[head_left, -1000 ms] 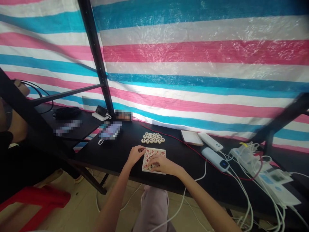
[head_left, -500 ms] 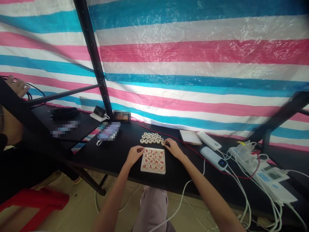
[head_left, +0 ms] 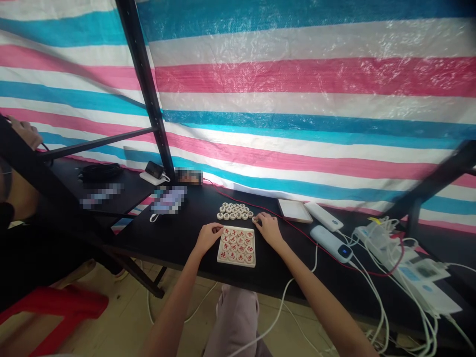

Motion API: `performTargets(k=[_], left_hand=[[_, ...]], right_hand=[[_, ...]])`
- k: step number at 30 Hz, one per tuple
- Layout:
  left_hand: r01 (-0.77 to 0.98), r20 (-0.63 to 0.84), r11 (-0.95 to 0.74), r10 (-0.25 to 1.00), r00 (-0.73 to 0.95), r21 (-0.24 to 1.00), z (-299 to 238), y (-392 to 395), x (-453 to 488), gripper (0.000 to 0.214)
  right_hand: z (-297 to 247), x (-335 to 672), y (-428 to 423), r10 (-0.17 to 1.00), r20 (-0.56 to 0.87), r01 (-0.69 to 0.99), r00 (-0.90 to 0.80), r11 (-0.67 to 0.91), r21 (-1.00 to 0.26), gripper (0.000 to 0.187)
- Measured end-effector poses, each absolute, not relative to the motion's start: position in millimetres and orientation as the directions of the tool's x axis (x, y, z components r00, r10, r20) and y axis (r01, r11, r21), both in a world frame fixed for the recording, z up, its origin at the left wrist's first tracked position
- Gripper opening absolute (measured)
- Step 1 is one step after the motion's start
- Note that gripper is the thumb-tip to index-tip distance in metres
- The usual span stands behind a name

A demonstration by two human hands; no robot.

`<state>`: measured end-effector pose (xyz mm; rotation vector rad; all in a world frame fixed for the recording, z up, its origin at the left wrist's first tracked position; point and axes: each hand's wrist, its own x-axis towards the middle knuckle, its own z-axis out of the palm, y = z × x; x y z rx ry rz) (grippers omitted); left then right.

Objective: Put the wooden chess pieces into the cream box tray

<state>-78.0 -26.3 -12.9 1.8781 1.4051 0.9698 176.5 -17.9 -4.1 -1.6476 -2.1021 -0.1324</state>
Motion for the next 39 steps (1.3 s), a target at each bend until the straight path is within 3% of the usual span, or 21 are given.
performTargets(k=[7, 12, 19, 26, 33, 39], left_hand=[[0.509, 0.209, -0.277, 0.960, 0.188, 0.815, -15.1, -24.0, -79.1, 0.031], [0.517, 0.209, -0.277, 0.960, 0.186, 0.810, -17.2, -22.8, -79.7, 0.032], [0.526, 0.201, -0.268, 0.963, 0.182, 0.808, -15.1, -23.2, -80.0, 0.032], [0.510, 0.209, -0.270, 0.962, 0.174, 0.817, -9.9, -25.1, -79.1, 0.032], [0.500, 0.205, -0.257, 0.966, 0.158, 0.827, -10.4, -24.0, -77.9, 0.033], [0.491, 0.216, -0.256, 0.967, 0.137, 0.833, -8.5, -27.0, -77.2, 0.033]], right_hand=[[-12.3, 188.0, -25.2, 0.882, 0.428, 0.845, -0.199, 0.375, -0.381, 0.015], [-14.1, 183.9, -13.6, 0.870, 0.430, 0.798, -0.242, 0.431, -0.422, 0.008], [-23.3, 185.9, -2.0, 0.834, 0.504, 0.663, -0.226, 0.511, -0.548, 0.013], [-26.9, 185.7, 1.3, 0.870, 0.464, 0.598, -0.166, 0.463, -0.655, 0.026], [-26.2, 186.4, 4.6, 0.870, 0.469, 0.643, -0.155, 0.449, -0.620, 0.020], [-16.6, 184.9, -15.2, 0.896, 0.421, 0.769, -0.145, 0.369, -0.521, 0.027]])
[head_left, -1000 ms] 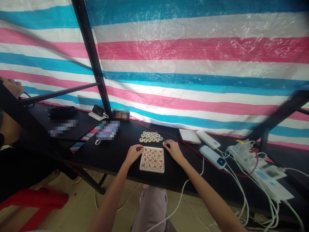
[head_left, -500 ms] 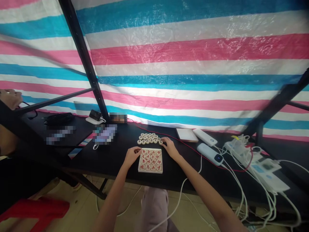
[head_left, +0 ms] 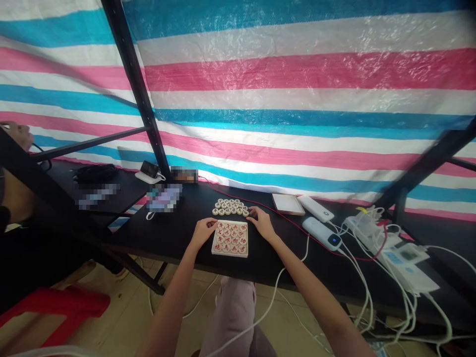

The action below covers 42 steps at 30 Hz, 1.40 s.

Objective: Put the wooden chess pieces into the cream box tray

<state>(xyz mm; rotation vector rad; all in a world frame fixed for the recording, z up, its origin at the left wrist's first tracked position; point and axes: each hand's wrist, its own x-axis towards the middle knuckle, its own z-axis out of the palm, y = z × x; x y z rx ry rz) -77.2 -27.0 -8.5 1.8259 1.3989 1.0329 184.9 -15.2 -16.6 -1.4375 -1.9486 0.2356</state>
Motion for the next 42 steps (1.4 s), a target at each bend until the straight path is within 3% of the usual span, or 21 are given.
performTargets(k=[5, 8, 12, 25, 33, 38, 42], left_hand=[[0.505, 0.221, -0.267, 0.964, 0.150, 0.821, -8.9, -27.3, -77.6, 0.032], [0.504, 0.225, -0.269, 0.963, 0.148, 0.821, -10.0, -26.8, -77.6, 0.033], [0.504, 0.212, -0.255, 0.967, 0.142, 0.825, -9.8, -27.2, -77.5, 0.033], [0.501, 0.217, -0.265, 0.964, 0.153, 0.824, -15.2, -24.9, -78.2, 0.033], [0.502, 0.210, -0.251, 0.968, 0.139, 0.828, -14.2, -26.0, -76.9, 0.034], [0.507, 0.210, -0.254, 0.967, 0.144, 0.824, -14.2, -25.7, -77.5, 0.033], [0.508, 0.206, -0.252, 0.968, 0.146, 0.824, -12.9, -26.3, -77.3, 0.034]], right_hand=[[3.7, 182.8, -26.1, 0.873, 0.440, 0.911, -0.209, 0.338, -0.237, 0.026], [9.3, 185.3, -18.9, 0.864, 0.390, 0.899, -0.318, 0.406, -0.166, 0.018], [4.2, 188.7, -13.3, 0.837, 0.402, 0.874, -0.372, 0.462, -0.153, 0.015], [-4.8, 180.3, -9.3, 0.857, 0.424, 0.918, -0.292, 0.376, -0.129, 0.017], [19.9, 172.6, -33.9, 0.840, 0.455, 0.907, -0.294, 0.396, -0.146, 0.021], [42.1, 161.0, -61.3, 0.771, 0.235, 0.775, -0.592, 0.625, -0.095, 0.016], [41.6, 151.4, -69.6, 0.798, 0.187, 0.812, -0.573, 0.584, -0.003, 0.015]])
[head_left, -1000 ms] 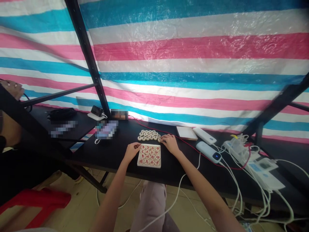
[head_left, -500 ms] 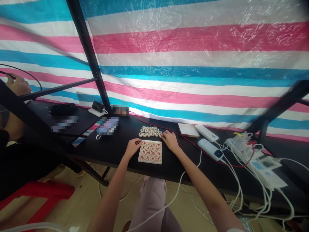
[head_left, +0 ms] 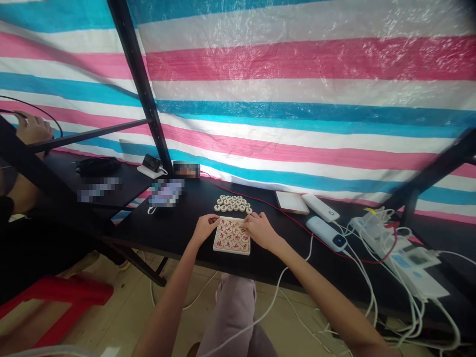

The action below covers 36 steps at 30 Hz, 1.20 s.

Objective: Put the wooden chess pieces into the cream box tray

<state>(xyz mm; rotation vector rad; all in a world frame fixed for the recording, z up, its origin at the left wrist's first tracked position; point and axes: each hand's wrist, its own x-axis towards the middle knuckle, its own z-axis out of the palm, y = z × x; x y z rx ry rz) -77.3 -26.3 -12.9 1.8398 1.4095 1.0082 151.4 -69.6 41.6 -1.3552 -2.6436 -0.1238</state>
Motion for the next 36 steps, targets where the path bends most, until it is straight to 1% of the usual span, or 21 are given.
performTargets(k=[5, 8, 11, 14, 17, 20, 28, 36], left_hand=[[0.522, 0.210, -0.251, 0.968, 0.138, 0.815, -12.7, -26.6, -76.4, 0.033], [0.522, 0.222, -0.261, 0.965, 0.138, 0.812, -14.8, -25.5, -77.0, 0.032], [0.524, 0.227, -0.267, 0.964, 0.140, 0.809, -16.9, -24.6, -77.7, 0.033], [0.521, 0.224, -0.265, 0.964, 0.142, 0.811, -17.3, -24.6, -77.8, 0.034], [0.520, 0.222, -0.261, 0.965, 0.138, 0.813, -16.1, -25.4, -77.7, 0.035], [0.519, 0.227, -0.269, 0.963, 0.144, 0.812, -15.5, -26.1, -77.9, 0.036], [0.520, 0.224, -0.267, 0.964, 0.145, 0.811, -17.3, -24.9, -78.8, 0.036], [0.498, 0.220, -0.266, 0.964, 0.151, 0.826, -14.3, -25.2, -79.1, 0.036]], right_hand=[[39.9, 141.0, -63.1, 0.867, 0.210, 0.890, -0.451, 0.453, 0.040, 0.013], [43.9, 137.2, -58.1, 0.896, 0.175, 0.913, -0.409, 0.399, 0.087, 0.010], [46.3, 136.1, -53.5, 0.894, 0.150, 0.906, -0.423, 0.412, 0.101, 0.011], [46.5, 138.5, -48.7, 0.882, 0.164, 0.897, -0.441, 0.431, 0.096, 0.012], [47.6, 144.4, -44.0, 0.843, 0.166, 0.859, -0.512, 0.507, 0.073, 0.011], [50.6, 151.3, -40.8, 0.811, 0.164, 0.825, -0.561, 0.564, 0.033, 0.015], [59.5, 164.7, -29.6, 0.814, 0.205, 0.823, -0.544, 0.565, -0.055, 0.020], [53.6, 163.1, 5.1, 0.833, 0.187, 0.836, -0.521, 0.542, -0.086, 0.023]])
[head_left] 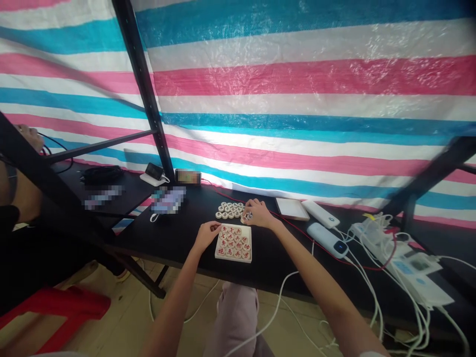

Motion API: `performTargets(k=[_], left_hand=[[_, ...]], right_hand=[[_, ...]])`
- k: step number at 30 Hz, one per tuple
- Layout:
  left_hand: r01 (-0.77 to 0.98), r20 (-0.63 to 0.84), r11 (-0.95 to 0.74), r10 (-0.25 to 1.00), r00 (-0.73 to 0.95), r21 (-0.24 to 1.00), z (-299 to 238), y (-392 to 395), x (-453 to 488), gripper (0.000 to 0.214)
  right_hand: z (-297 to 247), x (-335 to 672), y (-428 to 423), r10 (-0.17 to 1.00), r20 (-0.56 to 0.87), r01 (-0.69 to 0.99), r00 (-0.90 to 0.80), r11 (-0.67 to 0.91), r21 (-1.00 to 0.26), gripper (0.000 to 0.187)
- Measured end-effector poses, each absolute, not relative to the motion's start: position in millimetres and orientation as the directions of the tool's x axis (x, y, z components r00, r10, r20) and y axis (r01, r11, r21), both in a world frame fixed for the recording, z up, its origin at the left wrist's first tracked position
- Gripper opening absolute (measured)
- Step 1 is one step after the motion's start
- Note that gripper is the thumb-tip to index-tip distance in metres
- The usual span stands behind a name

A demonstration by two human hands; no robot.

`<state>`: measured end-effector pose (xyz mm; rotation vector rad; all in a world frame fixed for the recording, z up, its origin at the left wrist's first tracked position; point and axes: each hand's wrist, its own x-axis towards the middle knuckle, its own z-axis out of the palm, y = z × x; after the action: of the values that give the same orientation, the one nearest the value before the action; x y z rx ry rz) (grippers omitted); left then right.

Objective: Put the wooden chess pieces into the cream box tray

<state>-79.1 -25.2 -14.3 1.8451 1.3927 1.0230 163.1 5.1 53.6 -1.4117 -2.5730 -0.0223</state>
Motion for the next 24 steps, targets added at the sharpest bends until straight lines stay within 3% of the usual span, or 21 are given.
performTargets(k=[9, 17, 24], left_hand=[[0.488, 0.186, -0.240, 0.970, 0.157, 0.839, -12.2, -24.7, -78.3, 0.034], [0.501, 0.194, -0.251, 0.967, 0.163, 0.828, -14.4, -24.2, -79.1, 0.034], [0.516, 0.206, -0.260, 0.965, 0.160, 0.816, -16.0, -23.3, -80.5, 0.033]], right_hand=[[35.7, 172.3, 11.2, 0.811, 0.116, 0.799, -0.573, 0.584, -0.140, 0.024], [32.1, 164.7, 13.6, 0.797, 0.116, 0.769, -0.593, 0.603, -0.212, 0.013], [35.3, 164.8, 15.0, 0.814, 0.116, 0.792, -0.569, 0.581, -0.190, 0.015]])
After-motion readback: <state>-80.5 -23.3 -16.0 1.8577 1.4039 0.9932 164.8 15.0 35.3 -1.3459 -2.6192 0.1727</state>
